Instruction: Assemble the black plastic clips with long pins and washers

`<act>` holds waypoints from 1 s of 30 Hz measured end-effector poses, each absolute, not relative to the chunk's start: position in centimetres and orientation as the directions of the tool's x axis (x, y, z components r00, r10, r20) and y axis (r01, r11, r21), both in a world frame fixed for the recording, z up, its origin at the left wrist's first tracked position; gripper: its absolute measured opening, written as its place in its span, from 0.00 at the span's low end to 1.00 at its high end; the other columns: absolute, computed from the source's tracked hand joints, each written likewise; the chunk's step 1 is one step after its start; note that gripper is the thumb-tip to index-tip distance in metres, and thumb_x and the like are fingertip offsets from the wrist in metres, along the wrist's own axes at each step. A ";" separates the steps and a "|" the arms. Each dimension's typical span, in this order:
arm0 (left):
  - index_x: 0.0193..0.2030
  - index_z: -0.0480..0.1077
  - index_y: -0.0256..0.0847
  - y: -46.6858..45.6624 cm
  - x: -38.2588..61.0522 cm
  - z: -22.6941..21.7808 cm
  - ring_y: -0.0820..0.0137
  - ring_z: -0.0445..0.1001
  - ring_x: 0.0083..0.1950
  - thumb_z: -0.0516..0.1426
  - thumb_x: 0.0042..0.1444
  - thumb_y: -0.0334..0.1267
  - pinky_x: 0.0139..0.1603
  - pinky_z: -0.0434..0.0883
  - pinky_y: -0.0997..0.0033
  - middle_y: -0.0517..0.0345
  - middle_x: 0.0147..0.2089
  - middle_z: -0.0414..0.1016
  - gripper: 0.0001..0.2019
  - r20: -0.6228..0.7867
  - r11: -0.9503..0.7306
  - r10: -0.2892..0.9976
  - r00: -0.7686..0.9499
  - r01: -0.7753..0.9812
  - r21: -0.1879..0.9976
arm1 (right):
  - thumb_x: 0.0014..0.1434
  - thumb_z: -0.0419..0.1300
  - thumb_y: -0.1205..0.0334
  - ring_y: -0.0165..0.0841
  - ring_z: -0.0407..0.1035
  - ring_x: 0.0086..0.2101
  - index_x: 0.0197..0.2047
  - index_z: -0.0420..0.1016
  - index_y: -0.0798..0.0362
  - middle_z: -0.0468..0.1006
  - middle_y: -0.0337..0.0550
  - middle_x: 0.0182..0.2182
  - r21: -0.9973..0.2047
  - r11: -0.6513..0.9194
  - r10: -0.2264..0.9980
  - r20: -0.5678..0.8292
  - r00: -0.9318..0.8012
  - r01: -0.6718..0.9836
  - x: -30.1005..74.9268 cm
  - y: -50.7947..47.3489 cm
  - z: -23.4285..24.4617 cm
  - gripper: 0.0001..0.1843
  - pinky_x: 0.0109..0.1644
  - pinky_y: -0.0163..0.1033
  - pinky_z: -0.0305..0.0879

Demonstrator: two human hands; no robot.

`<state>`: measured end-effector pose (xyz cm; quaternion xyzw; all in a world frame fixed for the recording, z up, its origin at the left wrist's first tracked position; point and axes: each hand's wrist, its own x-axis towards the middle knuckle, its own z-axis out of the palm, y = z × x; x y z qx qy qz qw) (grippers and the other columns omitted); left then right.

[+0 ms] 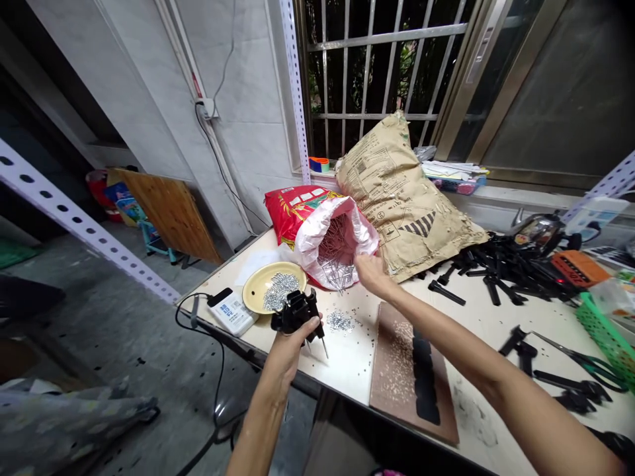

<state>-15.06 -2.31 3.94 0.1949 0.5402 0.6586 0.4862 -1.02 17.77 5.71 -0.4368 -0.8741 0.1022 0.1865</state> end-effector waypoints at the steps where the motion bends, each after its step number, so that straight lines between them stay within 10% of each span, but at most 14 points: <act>1: 0.38 0.75 0.33 -2.1 -15.1 3.7 0.64 0.77 0.40 0.70 0.32 0.35 0.46 0.71 0.65 0.49 0.36 0.80 0.22 -0.287 0.067 0.849 -0.443 -0.448 0.891 | 0.62 0.49 0.70 0.38 0.70 0.34 0.40 0.74 0.59 0.75 0.56 0.32 -0.330 0.593 0.805 0.260 -0.533 0.735 -0.3 17.9 6.4 0.11 0.35 0.39 0.62; 12: 0.35 0.75 0.33 1.2 -14.0 2.6 0.67 0.75 0.34 0.71 0.25 0.32 0.40 0.71 0.67 0.52 0.33 0.79 0.24 -0.330 0.131 0.866 -0.375 -0.467 0.874 | 0.63 0.52 0.61 0.24 0.66 0.23 0.39 0.72 0.57 0.74 0.38 0.26 -0.602 0.778 0.520 0.458 -0.721 0.179 0.7 14.0 12.3 0.10 0.29 0.29 0.59; 24: 0.36 0.75 0.33 0.0 -13.7 2.3 0.67 0.75 0.35 0.71 0.27 0.35 0.40 0.70 0.67 0.52 0.34 0.79 0.24 -0.286 0.135 0.853 -0.437 -0.345 0.929 | 0.60 0.54 0.68 0.29 0.68 0.28 0.32 0.74 0.58 0.75 0.41 0.25 -0.592 0.605 0.778 0.296 -0.554 0.533 2.5 15.9 3.9 0.08 0.34 0.31 0.59; 30: 0.35 0.76 0.34 0.5 -13.8 2.4 0.66 0.74 0.33 0.69 0.29 0.36 0.36 0.69 0.69 0.54 0.30 0.78 0.21 -0.207 0.115 0.844 -0.494 -0.211 0.971 | 0.65 0.52 0.59 0.31 0.65 0.37 0.41 0.74 0.52 0.74 0.43 0.36 -0.276 0.874 0.485 0.543 -0.686 0.399 3.5 14.0 8.4 0.11 0.45 0.36 0.54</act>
